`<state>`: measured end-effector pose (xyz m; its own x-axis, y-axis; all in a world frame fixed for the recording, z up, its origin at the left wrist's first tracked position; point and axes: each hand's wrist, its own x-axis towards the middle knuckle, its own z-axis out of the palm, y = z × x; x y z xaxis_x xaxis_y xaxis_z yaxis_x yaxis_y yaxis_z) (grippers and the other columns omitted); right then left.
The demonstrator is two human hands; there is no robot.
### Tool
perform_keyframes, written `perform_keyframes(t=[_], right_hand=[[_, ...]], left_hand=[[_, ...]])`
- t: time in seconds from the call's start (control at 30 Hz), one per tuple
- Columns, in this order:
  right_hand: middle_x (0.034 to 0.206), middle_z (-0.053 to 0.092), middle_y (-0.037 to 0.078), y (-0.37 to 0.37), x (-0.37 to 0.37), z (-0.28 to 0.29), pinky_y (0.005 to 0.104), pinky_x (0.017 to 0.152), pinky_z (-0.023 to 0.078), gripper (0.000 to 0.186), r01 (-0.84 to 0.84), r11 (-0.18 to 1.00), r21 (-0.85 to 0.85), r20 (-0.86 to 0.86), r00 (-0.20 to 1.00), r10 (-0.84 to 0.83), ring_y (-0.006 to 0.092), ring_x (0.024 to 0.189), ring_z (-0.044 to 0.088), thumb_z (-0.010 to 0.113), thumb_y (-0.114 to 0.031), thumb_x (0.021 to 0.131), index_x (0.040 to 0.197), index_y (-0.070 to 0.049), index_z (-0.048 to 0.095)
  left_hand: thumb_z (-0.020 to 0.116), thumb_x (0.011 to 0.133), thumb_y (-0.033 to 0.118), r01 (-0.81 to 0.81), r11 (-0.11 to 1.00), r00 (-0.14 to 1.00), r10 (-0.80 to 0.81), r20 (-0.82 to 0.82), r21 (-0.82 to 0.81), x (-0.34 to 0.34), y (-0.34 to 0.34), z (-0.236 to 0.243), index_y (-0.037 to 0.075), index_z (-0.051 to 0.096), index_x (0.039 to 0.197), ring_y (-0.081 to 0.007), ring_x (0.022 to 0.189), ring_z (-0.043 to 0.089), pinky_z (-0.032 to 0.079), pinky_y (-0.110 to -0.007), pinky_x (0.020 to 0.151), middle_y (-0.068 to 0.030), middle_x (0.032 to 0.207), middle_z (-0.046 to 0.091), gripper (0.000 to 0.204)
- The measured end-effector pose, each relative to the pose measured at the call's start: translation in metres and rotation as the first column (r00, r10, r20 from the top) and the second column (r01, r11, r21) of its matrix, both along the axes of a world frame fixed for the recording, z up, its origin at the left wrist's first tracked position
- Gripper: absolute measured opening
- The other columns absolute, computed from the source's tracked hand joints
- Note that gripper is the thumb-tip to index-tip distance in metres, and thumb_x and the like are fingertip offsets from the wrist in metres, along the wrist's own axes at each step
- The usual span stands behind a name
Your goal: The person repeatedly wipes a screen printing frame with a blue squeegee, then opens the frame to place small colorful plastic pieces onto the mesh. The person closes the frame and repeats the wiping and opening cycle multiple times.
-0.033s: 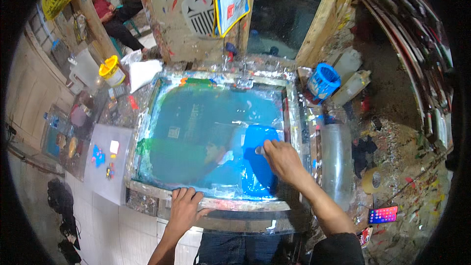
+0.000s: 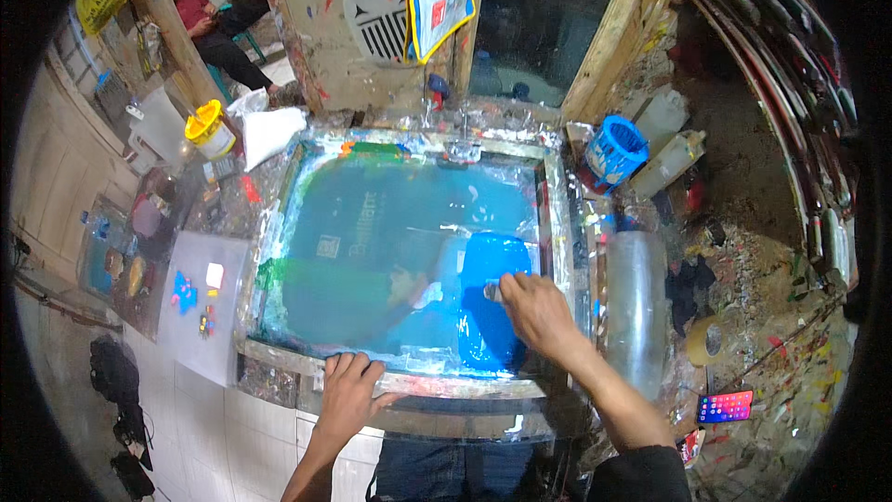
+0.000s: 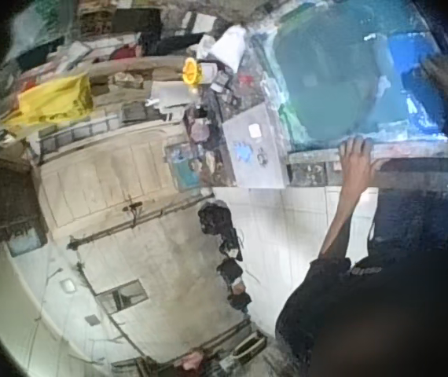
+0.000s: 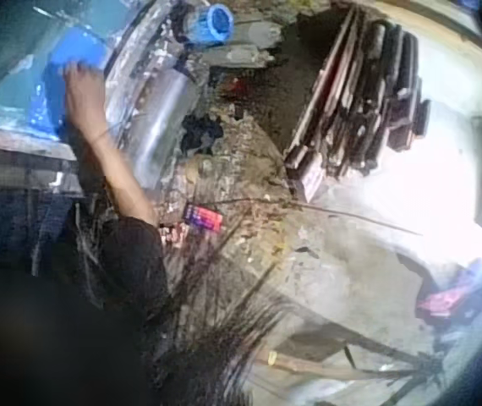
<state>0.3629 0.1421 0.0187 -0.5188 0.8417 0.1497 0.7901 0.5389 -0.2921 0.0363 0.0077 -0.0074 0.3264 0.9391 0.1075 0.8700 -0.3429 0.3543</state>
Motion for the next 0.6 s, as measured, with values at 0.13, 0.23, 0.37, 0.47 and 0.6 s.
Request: perform_keyframes(t=[0.13, 0.23, 0.37, 0.47, 0.6], right_hand=[[0.089, 0.063, 0.014, -0.059, 0.003, -0.011, 0.0493, 0.070, 0.049, 0.018, -0.023, 0.997, -0.076, 0.009, 1.000, 0.024, 0.0363, 0.083, 0.065, 0.062, -0.008, 0.090, 0.107, -0.010, 0.056], [0.091, 0.063, 0.013, -0.083, 0.000, -0.004, 0.0471, 0.070, 0.051, 0.019, -0.035, 0.993, -0.113, 0.047, 0.998, 0.041, 0.0351, 0.084, 0.066, 0.063, -0.010, 0.091, 0.109, -0.009, 0.057], [0.097, 0.064, 0.013, -0.102, -0.009, 0.021, 0.0490, 0.083, 0.050, 0.029, -0.005, 1.000, -0.002, 0.102, 0.995, 0.006, 0.0336, 0.095, 0.066, 0.068, -0.024, 0.093, 0.115, -0.006, 0.058], [0.097, 0.061, 0.012, -0.118, -0.024, 0.049, 0.0534, 0.094, 0.041, 0.043, 0.135, 0.944, 0.302, 0.116, 0.977, -0.177, 0.0315, 0.100, 0.062, 0.073, -0.042, 0.093, 0.112, -0.005, 0.062], [0.083, 0.055, 0.010, -0.100, -0.041, 0.103, 0.0452, 0.083, 0.043, 0.043, 0.287, 0.791, 0.540, -0.148, 0.958, -0.247, 0.0281, 0.080, 0.056, 0.077, -0.048, 0.088, 0.084, -0.008, 0.061]], left_hand=[[0.088, 0.071, 0.044, -0.001, 1.000, 1.000, 0.001, 0.001, 0.022, -0.002, 0.000, -0.006, 0.006, 0.071, 0.098, -0.0313, 0.096, 0.055, 0.040, -0.045, 0.089, -0.0099, 0.095, 0.058, 0.049], [0.087, 0.072, 0.046, 0.016, 0.998, 0.999, -0.014, -0.034, 0.065, -0.001, 0.000, -0.007, 0.007, 0.072, 0.098, -0.0307, 0.096, 0.056, 0.041, -0.045, 0.089, -0.0093, 0.095, 0.059, 0.050], [0.085, 0.073, 0.047, 0.060, 0.995, 0.997, -0.056, -0.047, 0.078, 0.008, 0.003, 0.017, 0.007, 0.072, 0.098, -0.0293, 0.095, 0.058, 0.043, -0.045, 0.089, -0.0084, 0.096, 0.060, 0.049], [0.084, 0.074, 0.047, 0.097, 0.992, 0.993, -0.090, -0.083, 0.082, 0.007, 0.010, 0.062, 0.007, 0.072, 0.098, -0.0288, 0.095, 0.059, 0.043, -0.046, 0.091, -0.0082, 0.096, 0.061, 0.049], [0.086, 0.074, 0.044, 0.012, 0.941, 0.999, 0.006, -0.054, 0.338, 0.002, 0.025, 0.122, 0.007, 0.071, 0.098, -0.0308, 0.098, 0.059, 0.043, -0.051, 0.098, -0.0090, 0.096, 0.060, 0.047]])
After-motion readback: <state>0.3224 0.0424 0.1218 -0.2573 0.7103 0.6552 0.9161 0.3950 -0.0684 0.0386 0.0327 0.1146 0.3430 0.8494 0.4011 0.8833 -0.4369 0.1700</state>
